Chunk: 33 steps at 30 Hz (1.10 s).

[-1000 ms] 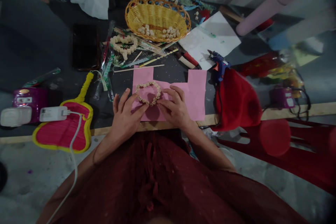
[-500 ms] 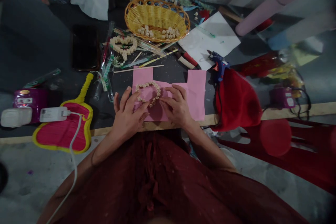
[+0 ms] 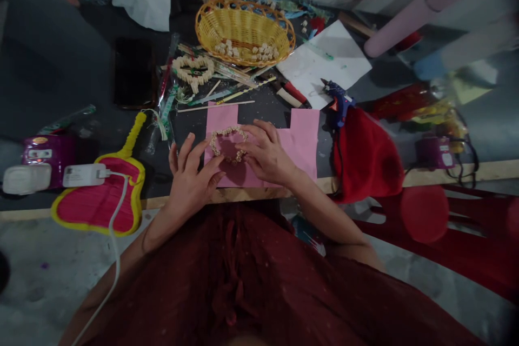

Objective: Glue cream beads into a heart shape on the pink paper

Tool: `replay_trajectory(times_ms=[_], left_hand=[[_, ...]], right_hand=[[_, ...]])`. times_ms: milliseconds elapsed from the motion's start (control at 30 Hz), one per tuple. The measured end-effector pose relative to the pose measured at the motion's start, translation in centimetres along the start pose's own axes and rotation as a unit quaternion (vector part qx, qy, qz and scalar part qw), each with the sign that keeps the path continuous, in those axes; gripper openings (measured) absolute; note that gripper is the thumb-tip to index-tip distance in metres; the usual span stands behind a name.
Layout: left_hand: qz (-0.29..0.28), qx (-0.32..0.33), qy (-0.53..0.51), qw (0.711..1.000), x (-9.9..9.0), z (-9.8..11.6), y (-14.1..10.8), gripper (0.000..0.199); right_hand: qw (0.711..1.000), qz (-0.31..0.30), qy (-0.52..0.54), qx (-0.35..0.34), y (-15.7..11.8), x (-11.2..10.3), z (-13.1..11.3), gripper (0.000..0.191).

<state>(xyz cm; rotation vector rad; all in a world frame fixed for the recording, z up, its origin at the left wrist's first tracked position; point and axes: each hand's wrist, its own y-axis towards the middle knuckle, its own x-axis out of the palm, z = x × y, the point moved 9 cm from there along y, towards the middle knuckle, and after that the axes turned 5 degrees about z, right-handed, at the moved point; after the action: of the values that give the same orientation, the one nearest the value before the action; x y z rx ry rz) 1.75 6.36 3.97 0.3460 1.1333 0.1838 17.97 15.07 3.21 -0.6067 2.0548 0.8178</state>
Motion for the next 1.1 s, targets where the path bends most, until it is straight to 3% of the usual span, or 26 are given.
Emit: replay_trajectory(times_ms=[200,333,467,867,1100], left_hand=[[0.010,-0.031,0.007,0.999,-0.4,-1.5,0.7,0.036],[-0.032,-0.060,0.015,0.998,0.7,-2.7,1.3,0.056],[-0.063,-0.055,0.024,0.996,1.7,-3.0,1.7,0.062],[-0.063,-0.030,0.021,0.997,1.8,-2.3,1.6,0.053],[-0.008,-0.075,-0.003,0.997,0.4,-3.7,3.6,0.042]], right_hand=[[0.999,0.027,0.016,-0.024,1.4,-0.8,0.3,0.033],[0.998,0.049,0.013,-0.022,2.2,-1.3,0.9,0.033],[0.997,0.081,0.016,0.007,2.2,-1.5,1.8,0.031],[0.993,0.112,0.022,0.026,1.7,-0.9,3.4,0.026],[0.991,0.131,0.020,0.016,1.6,-1.0,3.1,0.023]])
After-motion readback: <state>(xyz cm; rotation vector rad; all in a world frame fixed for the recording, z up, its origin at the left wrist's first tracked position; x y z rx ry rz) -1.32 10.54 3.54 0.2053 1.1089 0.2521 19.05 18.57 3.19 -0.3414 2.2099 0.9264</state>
